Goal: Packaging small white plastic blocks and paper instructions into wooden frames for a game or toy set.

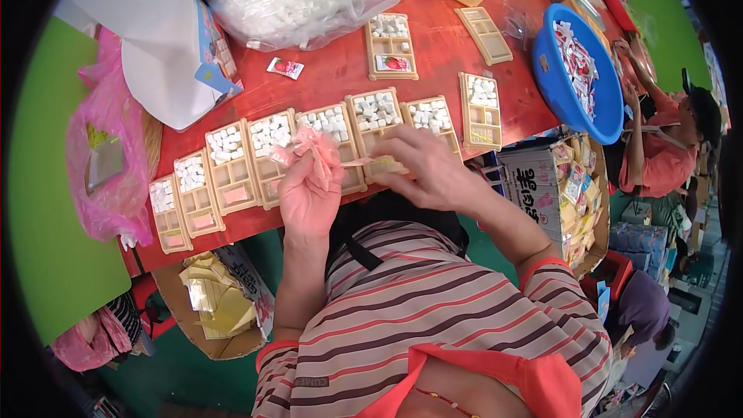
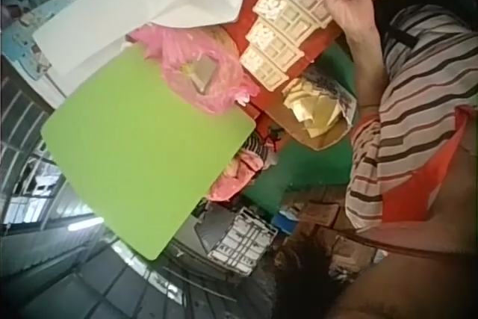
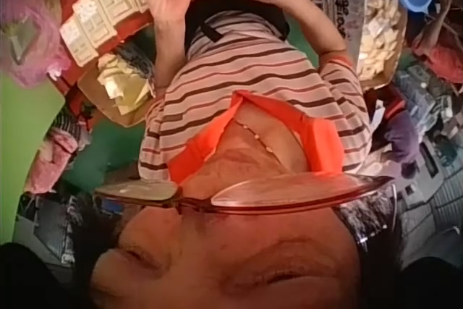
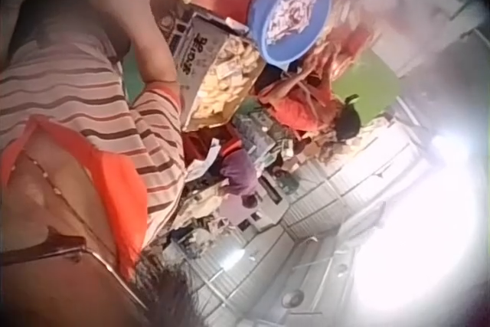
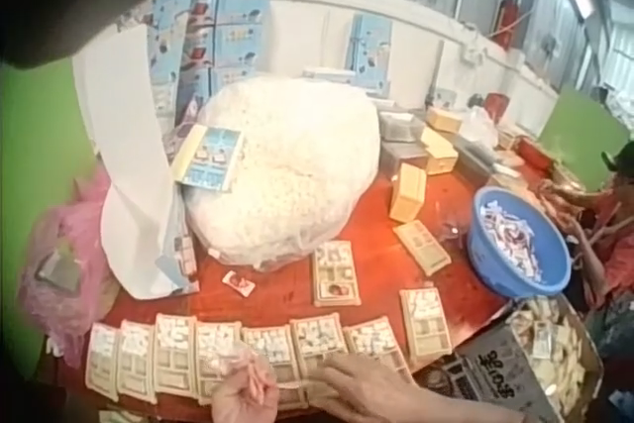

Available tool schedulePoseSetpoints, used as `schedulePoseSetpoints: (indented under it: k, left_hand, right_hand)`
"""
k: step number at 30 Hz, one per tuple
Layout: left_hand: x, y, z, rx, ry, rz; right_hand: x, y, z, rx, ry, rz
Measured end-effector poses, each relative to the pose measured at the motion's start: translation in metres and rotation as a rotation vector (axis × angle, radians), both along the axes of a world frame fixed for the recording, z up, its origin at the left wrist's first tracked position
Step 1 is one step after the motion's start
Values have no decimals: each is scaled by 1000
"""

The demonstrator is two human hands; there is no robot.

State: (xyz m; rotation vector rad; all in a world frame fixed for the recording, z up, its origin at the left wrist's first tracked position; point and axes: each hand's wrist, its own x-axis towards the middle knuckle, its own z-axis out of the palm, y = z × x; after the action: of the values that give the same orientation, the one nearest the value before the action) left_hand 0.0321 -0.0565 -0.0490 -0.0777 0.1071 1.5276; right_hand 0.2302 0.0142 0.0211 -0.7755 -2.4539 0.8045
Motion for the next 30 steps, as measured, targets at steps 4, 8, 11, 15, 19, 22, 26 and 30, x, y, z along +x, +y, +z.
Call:
schedulePoseSetpoints:
  k: [4, 8, 11, 15, 19, 22, 26, 30]
  left_hand:
    - [13, 2, 4, -101, -3, -8]
    - [9, 0, -4, -87, 10, -8]
    - [3, -3, -8, -152, 22, 7]
    - [19, -1, 6, -220, 67, -8]
    - [27, -3, -2, -150, 145, -44]
    - [38, -1, 7, -200, 198, -53]
    - [50, 10, 3, -204, 262, -87]
    - [57, 23, -1, -147, 214, -79]
  right_hand:
    - [-3, -1, -15, -3, 83, 18]
    - [12, 11, -12, -198, -1, -57]
    - [22, 17, -14, -14, -136, -34]
    - [20, 9, -28, 278, -337, -10]
    - [21, 10, -17, 290, -200, -75]
    - [24, 11, 1, -105, -11, -102]
    - [20, 15, 1, -210, 114, -150]
    - [39, 19, 0, -275, 192, -214]
